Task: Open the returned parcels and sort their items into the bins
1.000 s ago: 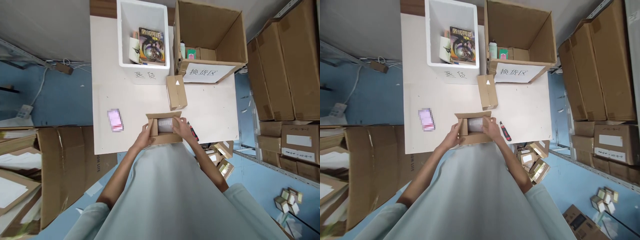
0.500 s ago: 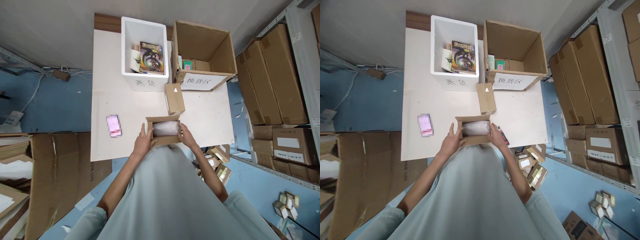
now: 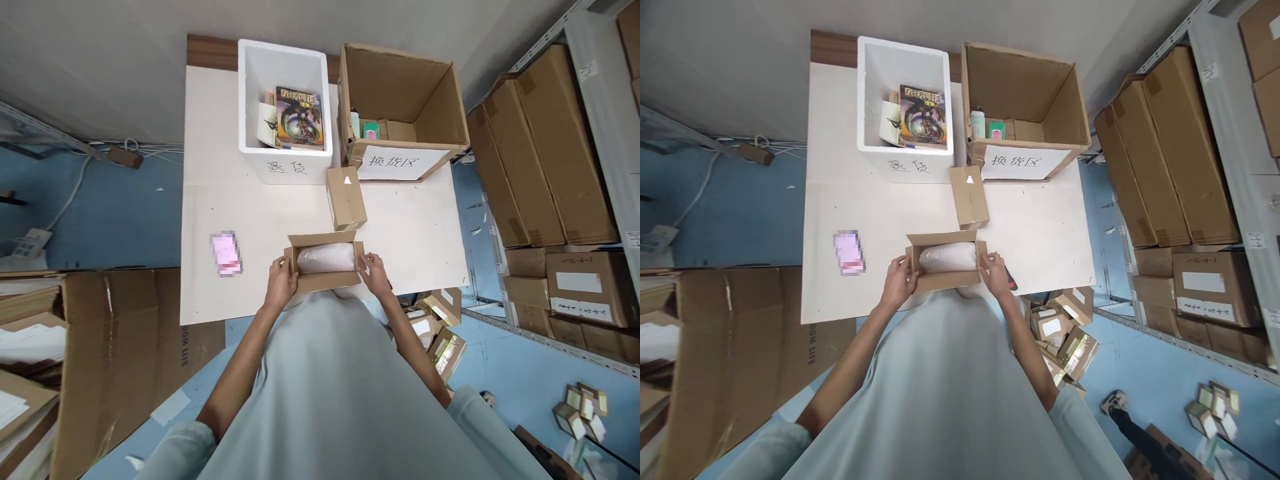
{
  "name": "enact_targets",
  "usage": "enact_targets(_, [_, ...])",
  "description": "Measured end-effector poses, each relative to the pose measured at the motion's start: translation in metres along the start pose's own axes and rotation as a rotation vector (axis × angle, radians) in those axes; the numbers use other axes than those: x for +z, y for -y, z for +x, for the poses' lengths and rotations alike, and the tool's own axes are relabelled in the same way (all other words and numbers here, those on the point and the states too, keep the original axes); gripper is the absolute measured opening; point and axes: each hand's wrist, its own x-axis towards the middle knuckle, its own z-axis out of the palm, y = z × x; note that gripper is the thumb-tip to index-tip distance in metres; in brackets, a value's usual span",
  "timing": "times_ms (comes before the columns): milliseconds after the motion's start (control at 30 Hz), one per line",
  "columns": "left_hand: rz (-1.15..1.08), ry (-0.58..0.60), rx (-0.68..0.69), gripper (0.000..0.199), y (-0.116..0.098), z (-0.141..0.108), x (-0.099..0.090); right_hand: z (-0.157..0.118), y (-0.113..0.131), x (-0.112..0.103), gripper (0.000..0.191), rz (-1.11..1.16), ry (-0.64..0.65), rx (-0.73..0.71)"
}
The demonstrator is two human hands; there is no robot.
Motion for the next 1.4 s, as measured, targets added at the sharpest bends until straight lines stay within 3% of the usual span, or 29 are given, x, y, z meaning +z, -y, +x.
enact_targets(167, [0.004,-0.016,0.043,0.062,-0.003,-0.005,-0.007,-0.008,0.015,0.005,0.053,0.046,0.082,0.003])
enact_targets(233, [0.043,-0.009,0.073,0.064,-0.012,-0.007,-0.012,-0.014,0.019,0.007,0.066,0.069,0.088,-0.007])
enact_targets(333, [0.089,0.045,0.144,0.061,-0.040,-0.002,-0.013,-0.024,0.022,0.013,0.103,0.042,0.090,-0.056])
enact_targets(400, [0.127,0.140,0.206,0.056,-0.067,0.007,-0.007,-0.028,0.023,0.019,0.118,-0.005,0.090,-0.073])
enact_targets(533, [0.290,0.373,0.312,0.053,-0.120,0.035,0.018,-0.029,0.027,0.029,0.125,-0.067,0.054,-0.064])
enact_targets(667, [0.376,0.428,0.311,0.043,-0.143,0.059,0.040,-0.026,0.031,0.029,0.120,-0.079,0.038,-0.070])
enact_targets(833, [0.394,0.457,0.289,0.035,-0.135,0.072,0.043,-0.023,0.034,0.024,0.117,-0.065,0.073,-0.027])
enact_targets(1033, [0.372,0.431,0.217,0.030,-0.099,0.061,0.014,-0.026,0.038,0.021,0.115,-0.033,0.056,-0.001])
enact_targets(1133, [0.351,0.407,0.161,0.030,-0.083,0.053,0.004,-0.026,0.042,0.013,0.096,-0.050,0.042,0.008])
enact_targets(1267, [0.291,0.386,0.110,0.032,-0.075,0.048,0.007,-0.012,0.059,0.003,0.063,-0.136,-0.010,-0.020])
enact_targets(1333, [0.251,0.375,0.093,0.033,-0.076,0.048,0.012,0.002,0.072,0.005,0.065,-0.182,0.028,-0.023])
enact_targets(1400, [0.204,0.366,0.079,0.033,-0.076,0.050,0.015,0.020,0.086,0.013,0.080,-0.216,0.108,0.034])
